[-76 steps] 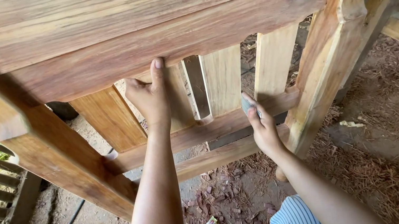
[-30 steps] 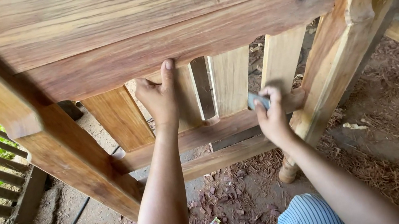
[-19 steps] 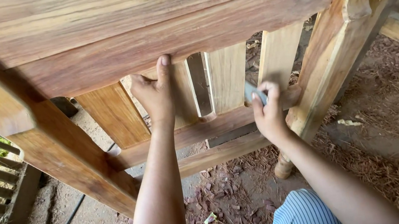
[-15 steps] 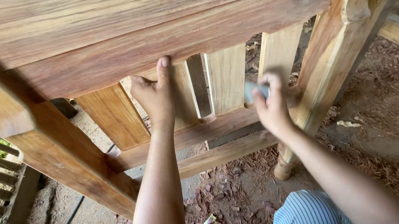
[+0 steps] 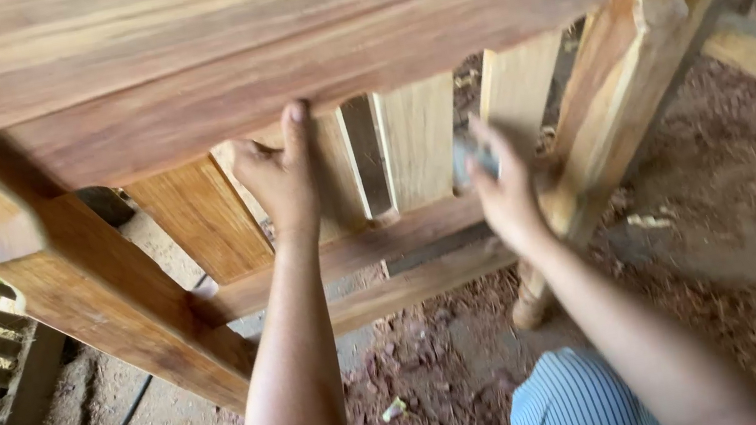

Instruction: The person sands the vertical slats of a wooden chair using a sanding block. They work on the edges and flat surfaces of the slats, moving the block back and forth to smooth the wood.

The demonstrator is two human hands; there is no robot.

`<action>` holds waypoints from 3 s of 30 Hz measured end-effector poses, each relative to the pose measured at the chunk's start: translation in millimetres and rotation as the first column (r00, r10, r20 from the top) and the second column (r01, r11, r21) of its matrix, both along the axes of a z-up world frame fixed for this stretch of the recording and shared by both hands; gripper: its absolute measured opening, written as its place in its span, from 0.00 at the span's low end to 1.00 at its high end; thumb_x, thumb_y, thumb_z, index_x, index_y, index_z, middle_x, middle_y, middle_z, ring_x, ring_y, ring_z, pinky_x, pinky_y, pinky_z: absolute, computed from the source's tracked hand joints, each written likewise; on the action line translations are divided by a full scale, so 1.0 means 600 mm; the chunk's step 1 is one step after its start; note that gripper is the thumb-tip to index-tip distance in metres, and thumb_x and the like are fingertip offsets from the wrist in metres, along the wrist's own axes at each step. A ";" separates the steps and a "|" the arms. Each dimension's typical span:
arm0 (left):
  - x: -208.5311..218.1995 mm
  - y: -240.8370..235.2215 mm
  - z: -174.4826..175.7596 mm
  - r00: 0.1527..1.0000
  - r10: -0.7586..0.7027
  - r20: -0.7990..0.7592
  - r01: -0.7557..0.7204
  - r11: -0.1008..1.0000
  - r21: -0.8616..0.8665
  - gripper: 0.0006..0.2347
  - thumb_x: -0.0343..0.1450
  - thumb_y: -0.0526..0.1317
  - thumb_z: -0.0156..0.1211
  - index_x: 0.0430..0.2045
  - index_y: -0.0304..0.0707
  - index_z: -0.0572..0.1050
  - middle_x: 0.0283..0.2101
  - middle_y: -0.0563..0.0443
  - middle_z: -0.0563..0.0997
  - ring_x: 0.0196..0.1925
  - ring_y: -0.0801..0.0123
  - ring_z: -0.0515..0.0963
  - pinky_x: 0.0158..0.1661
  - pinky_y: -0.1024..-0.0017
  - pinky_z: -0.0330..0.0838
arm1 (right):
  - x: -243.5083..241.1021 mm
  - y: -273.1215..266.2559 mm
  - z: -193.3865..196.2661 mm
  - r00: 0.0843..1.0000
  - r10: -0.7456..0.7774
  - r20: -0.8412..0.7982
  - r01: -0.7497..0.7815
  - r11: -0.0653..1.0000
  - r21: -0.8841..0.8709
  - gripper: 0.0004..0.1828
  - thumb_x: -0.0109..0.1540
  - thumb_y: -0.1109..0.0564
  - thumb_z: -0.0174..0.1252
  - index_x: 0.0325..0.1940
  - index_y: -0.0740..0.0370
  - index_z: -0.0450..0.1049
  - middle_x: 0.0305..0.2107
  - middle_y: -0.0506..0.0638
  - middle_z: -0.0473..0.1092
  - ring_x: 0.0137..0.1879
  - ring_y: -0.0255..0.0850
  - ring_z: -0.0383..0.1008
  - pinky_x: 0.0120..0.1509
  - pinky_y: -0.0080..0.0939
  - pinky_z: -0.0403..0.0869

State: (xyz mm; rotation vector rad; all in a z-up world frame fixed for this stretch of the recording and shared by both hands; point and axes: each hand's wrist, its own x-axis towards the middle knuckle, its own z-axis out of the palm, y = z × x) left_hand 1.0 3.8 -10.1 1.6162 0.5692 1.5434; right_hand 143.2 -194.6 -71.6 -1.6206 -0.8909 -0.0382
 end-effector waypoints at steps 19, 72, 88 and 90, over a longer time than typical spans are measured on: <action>-0.005 -0.007 0.016 0.992 -0.088 0.087 0.080 0.993 0.092 0.18 0.70 0.49 0.67 0.33 0.30 0.72 0.27 0.55 0.79 0.27 0.78 0.73 0.31 0.78 0.69 | 0.004 0.018 0.083 0.990 0.111 -0.082 -0.074 0.930 0.361 0.19 0.66 0.68 0.52 0.61 0.70 0.63 0.54 0.56 0.67 0.60 0.41 0.70 0.66 0.40 0.73; 0.013 0.023 -0.014 0.995 0.032 0.096 -0.060 0.953 0.296 0.21 0.76 0.55 0.63 0.35 0.31 0.70 0.35 0.52 0.78 0.38 0.72 0.74 0.41 0.74 0.70 | 0.061 0.088 0.035 0.915 0.325 -0.240 -0.214 0.894 0.394 0.38 0.66 0.46 0.54 0.73 0.72 0.56 0.62 0.71 0.59 0.64 0.62 0.61 0.68 0.59 0.62; 0.015 0.028 -0.023 0.972 0.226 -0.057 -0.218 0.968 0.126 0.21 0.75 0.53 0.61 0.41 0.28 0.69 0.38 0.44 0.76 0.41 0.67 0.71 0.46 0.69 0.69 | 0.006 0.042 0.066 0.996 0.067 0.058 -0.083 0.940 0.331 0.27 0.70 0.52 0.45 0.71 0.64 0.55 0.60 0.58 0.66 0.63 0.44 0.70 0.68 0.43 0.69; 0.014 0.016 -0.017 0.990 0.143 0.016 -0.144 0.970 0.196 0.20 0.75 0.53 0.59 0.43 0.29 0.69 0.41 0.47 0.78 0.44 0.69 0.76 0.49 0.70 0.70 | 0.020 0.059 0.090 0.999 0.047 -0.001 -0.046 0.977 0.208 0.22 0.70 0.54 0.48 0.66 0.66 0.59 0.54 0.60 0.69 0.59 0.46 0.72 0.64 0.43 0.71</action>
